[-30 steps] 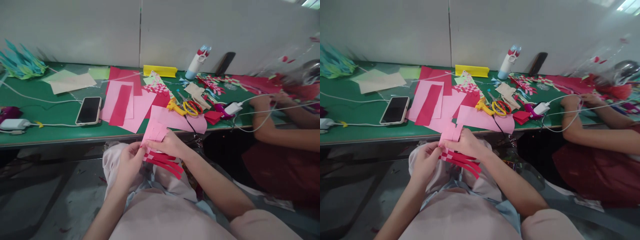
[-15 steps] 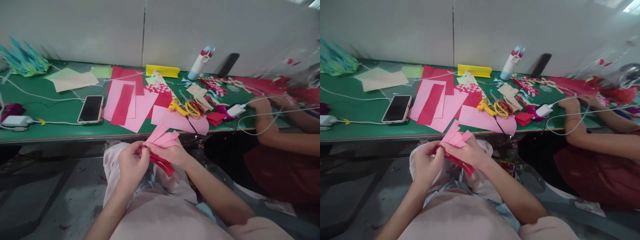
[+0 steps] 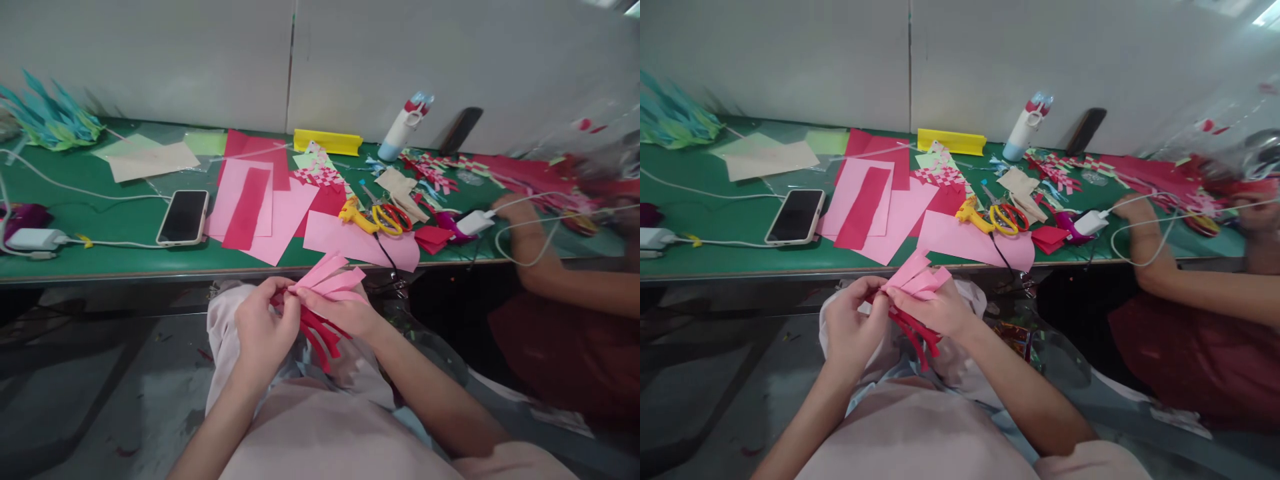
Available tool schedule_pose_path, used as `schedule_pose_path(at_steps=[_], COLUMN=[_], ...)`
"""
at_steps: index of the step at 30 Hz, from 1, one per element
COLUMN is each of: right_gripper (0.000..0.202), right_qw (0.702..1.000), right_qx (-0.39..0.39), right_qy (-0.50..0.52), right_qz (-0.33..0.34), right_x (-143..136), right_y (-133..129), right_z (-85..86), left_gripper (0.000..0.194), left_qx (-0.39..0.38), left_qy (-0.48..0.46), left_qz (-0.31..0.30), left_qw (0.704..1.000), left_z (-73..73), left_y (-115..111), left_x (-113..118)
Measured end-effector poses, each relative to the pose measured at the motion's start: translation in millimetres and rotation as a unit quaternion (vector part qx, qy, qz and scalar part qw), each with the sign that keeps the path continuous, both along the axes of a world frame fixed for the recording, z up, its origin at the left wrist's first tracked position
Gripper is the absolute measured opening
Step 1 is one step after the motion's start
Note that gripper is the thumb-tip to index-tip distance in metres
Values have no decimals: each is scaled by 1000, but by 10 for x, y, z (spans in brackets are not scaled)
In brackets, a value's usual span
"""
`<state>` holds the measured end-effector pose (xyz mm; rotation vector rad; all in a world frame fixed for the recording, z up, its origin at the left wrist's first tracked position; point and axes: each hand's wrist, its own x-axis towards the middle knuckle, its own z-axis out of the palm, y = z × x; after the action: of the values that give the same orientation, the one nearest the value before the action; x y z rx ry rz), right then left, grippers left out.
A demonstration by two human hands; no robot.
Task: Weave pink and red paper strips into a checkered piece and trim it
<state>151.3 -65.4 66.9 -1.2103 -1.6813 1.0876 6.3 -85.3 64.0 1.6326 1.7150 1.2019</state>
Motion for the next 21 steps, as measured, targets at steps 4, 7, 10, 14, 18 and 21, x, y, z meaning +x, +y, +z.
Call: schedule_pose_path(at_steps=[4,7,10,14,18,21], right_gripper=[22,22,19,24,37,38], right_qw=[1000,999,998,993,986,984], right_qx=[-11,-14,-28,-68,-89,-97], right_qy=[15,37,59,94,114,126], right_qz=[8,14,16,-38,-86,-78], right_x=[-8,-13,-10,11,24,17], right_y=[-17,-28,-31,-2,44,58], right_z=[-8,16,33,-43,-156,-189], left_gripper=[14,13,13,18,15,16], left_qx=[11,16,12,-1,-39,-64], left_qy=[16,17,14,-18,-85,-143], left_qz=[-1,-1,-2,-17,-38,-45], left_qw=[1000,1000,1000,1000,995,987], left_z=[10,-9,-12,2,-9,-20], left_y=[-4,-4,-4,-1,19,39], left_x=[1,-1,-8,-38,-66,-69])
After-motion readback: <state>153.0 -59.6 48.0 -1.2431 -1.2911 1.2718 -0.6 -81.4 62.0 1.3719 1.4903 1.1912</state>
